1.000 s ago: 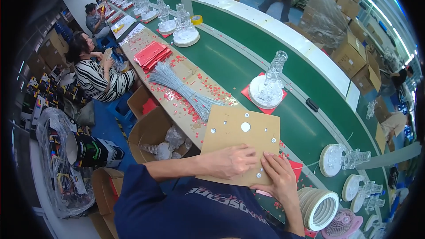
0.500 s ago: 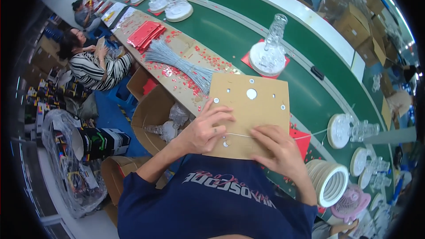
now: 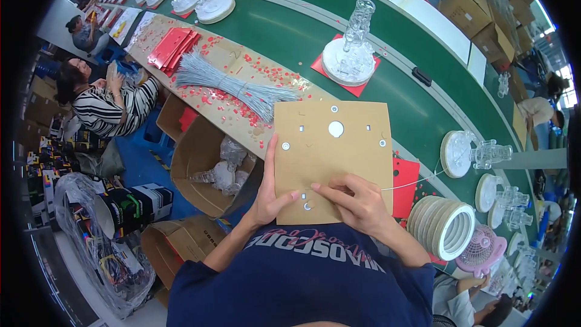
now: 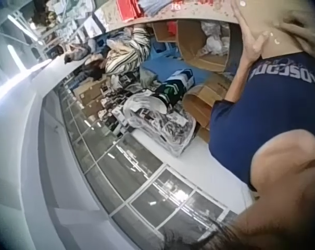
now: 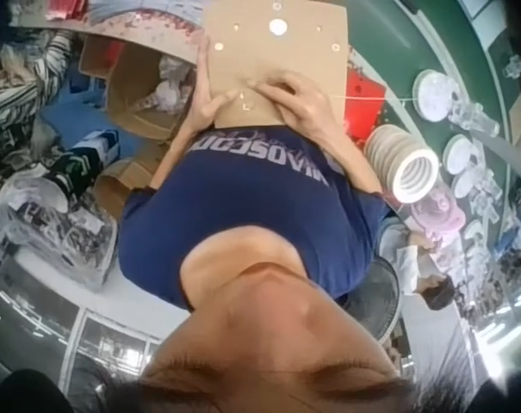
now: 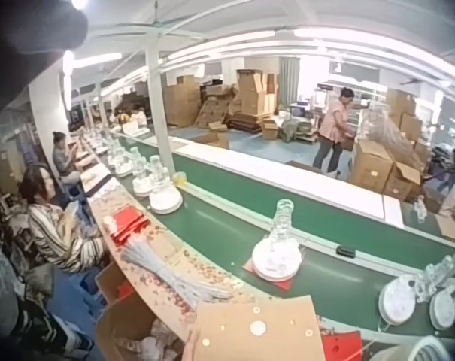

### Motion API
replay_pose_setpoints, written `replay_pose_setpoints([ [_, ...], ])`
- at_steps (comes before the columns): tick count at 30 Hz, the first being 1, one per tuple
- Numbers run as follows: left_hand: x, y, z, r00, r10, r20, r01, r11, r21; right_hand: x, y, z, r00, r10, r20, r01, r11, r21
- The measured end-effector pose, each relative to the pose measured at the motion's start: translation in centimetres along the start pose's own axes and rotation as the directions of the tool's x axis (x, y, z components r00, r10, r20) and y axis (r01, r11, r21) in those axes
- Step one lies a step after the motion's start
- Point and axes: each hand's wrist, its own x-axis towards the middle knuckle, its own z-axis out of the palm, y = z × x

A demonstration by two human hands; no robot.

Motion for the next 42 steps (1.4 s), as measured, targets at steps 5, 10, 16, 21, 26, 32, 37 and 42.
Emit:
replay_pose_setpoints([
  [5,0.5,-0.3,-0.8,0.994,-0.062,0.092,0.065,0.997,-0.033,0.6,0.7,0.0,0.991,-0.122,0.056,0.116,0.989,0.096],
  [10,1.3,0.0,-1.0,0.987,-0.044,0.151,0.038,0.998,0.042,1.0,0.0,-0.8,0.971,-0.144,0.191,0.156,0.986,-0.052],
  [16,1.7,0.3,-0.7,0.984,-0.091,0.152,0.091,0.996,0.005,1.2,-0.5,-1.5,0.926,-0.139,0.351,0.188,0.976,-0.110],
  [21,1.7,0.5,-0.6,0.986,-0.084,0.143,0.085,0.996,0.000,1.2,-0.8,-2.3,0.908,-0.101,0.408,0.165,0.978,-0.125],
  [26,1.9,0.4,-0.6,0.981,-0.095,0.170,0.095,0.995,0.005,1.4,-1.0,-2.3,0.896,-0.092,0.434,0.148,0.984,-0.096],
  [32,2.0,0.4,-0.4,0.983,-0.088,0.163,0.083,0.996,0.035,1.3,-1.2,-1.9,0.887,-0.107,0.450,0.200,0.966,-0.165],
  [37,2.1,0.5,0.0,0.985,-0.093,0.144,0.100,0.994,-0.041,0.7,-0.6,-1.8,0.916,-0.126,0.382,0.196,0.969,-0.152],
  [42,2.2,0.4,0.0,0.988,-0.070,0.140,0.072,0.997,-0.006,0.3,-0.1,-2.1,0.947,-0.161,0.278,0.210,0.965,-0.155],
])
